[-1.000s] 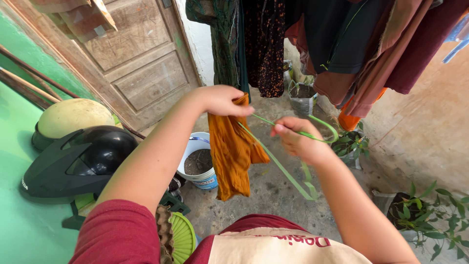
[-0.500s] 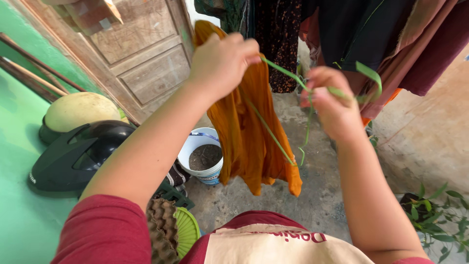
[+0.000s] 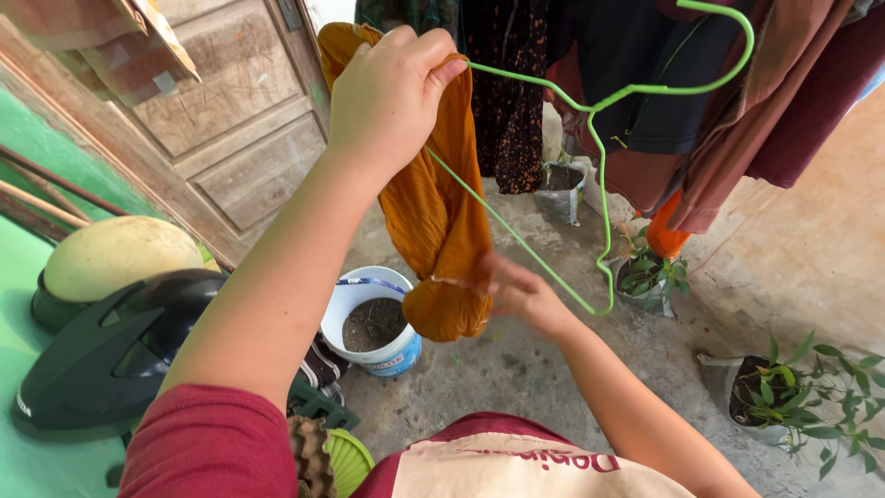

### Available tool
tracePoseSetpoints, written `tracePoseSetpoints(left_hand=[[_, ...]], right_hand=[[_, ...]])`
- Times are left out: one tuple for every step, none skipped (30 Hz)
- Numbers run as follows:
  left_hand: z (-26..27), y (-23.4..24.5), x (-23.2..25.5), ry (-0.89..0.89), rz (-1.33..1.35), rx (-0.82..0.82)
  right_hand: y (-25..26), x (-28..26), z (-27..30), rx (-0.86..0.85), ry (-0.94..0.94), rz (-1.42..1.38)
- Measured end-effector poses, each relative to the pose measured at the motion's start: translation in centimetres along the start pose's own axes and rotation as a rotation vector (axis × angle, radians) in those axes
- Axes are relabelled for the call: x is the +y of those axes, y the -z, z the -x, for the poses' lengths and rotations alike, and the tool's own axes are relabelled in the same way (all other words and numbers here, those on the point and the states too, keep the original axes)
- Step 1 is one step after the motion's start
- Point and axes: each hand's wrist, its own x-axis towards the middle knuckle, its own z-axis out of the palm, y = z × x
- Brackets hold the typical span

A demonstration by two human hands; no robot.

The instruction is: The person washes items of clothing in a bucket of water by hand, wrings them out, and attaches them to hangers before hanging them on a clothesline.

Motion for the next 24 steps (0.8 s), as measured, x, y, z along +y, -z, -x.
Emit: tracePoseSetpoints(left_hand=[[-0.1, 0.3, -0.2, -0.006, 0.003, 0.004], [-0.2, 0.5, -0.2, -0.005, -0.008, 0.014], [-0.2, 0.5, -0.1, -0.004, -0.019, 0.024], [-0.3, 0.4, 0.1, -0.005, -0.014, 0.026], [-0.4, 0.2, 0.3, 0.023, -0.001, -0.001], [-0.3, 0.0, 0.5, 0.049, 0.015, -0.032], [-0.1, 0.0, 0.6, 0.046, 0.022, -0.034], [0.2, -0.1, 0.8, 0.035, 0.000, 0.000], [0.5, -0.2, 0.8, 0.025, -0.022, 0.033], [0.7, 0.0, 0.5, 0.015, -0.012, 0.032], [1.0, 0.2, 0.0, 0.018, -0.015, 0.018], [1.3, 0.3, -0.3, 0.020, -0.015, 0.003], [1.6, 0.4, -0.6, 0.009, 0.000, 0.002], [2.1, 0.5, -0.8, 0.016, 0.039, -0.003], [2.6, 0.4, -0.9, 0.023, 0.078, -0.008], [3.1, 0.3, -0.7, 0.021, 0.097, -0.015], [3.5, 0.2, -0.4, 0.006, 0.110, -0.020], [3.8, 0.1, -0.1, -0.007, 0.118, -0.022], [4.1, 0.1, 0.3, -0.008, 0.131, -0.026], [4.1, 0.1, 0.5, -0.006, 0.151, -0.013], [4.1, 0.3, 0.7, -0.004, 0.171, 0.001], [4.1, 0.6, 0.6, -0.004, 0.175, 0.005], [4.2, 1.0, 0.5, 0.001, 0.207, 0.018], [4.3, 1.3, 0.4, 0.009, 0.235, 0.031]], right_hand=[[-0.8, -0.7, -0.1, 0.321, 0.062, 0.335], [-1.5, -1.2, -0.2, 0.646, 0.114, 0.669], [-2.5, -1.3, -0.4, 0.653, 0.116, 0.670], [-3.6, -1.1, -0.3, 0.635, 0.089, 0.689], [-4.5, -1.0, -0.3, 0.617, 0.062, 0.709], [-5.8, -0.7, -0.7, 0.624, 0.058, 0.708], [-7.7, -0.2, -1.5, 0.375, 0.316, 0.475], [-8.9, 0.3, -2.0, 0.119, 0.553, 0.236], [-9.6, 0.6, -2.2, 0.132, 0.552, 0.237], [-10.2, 0.9, -2.8, 0.248, 0.521, 0.284], [-10.6, 1.3, -3.2, 0.365, 0.490, 0.331], [-10.4, 1.7, -3.0, 0.383, 0.490, 0.331], [-9.7, 2.1, -2.4, 0.532, 0.332, 0.362], [-9.1, 2.8, -1.7, 0.677, 0.161, 0.389], [-8.3, 3.3, -1.6, 0.697, 0.154, 0.390], [-7.5, 3.9, -1.8, 0.808, 0.086, 0.425], [-6.7, 4.4, -1.9, 0.918, 0.015, 0.460], [-6.0, 4.7, -1.9, 0.929, 0.006, 0.460], [-5.3, 4.9, -2.0, 1.016, 0.240, 0.680], [-4.8, 4.7, -2.3, 1.077, 0.487, 0.904], [-4.5, 4.6, -2.3, 1.084, 0.483, 0.907], [-4.0, 4.4, -2.4, 1.159, 0.449, 0.931], [-3.5, 4.2, -2.5, 1.235, 0.413, 0.954], [-2.8, 4.1, -2.7, 1.233, 0.414, 0.958]])
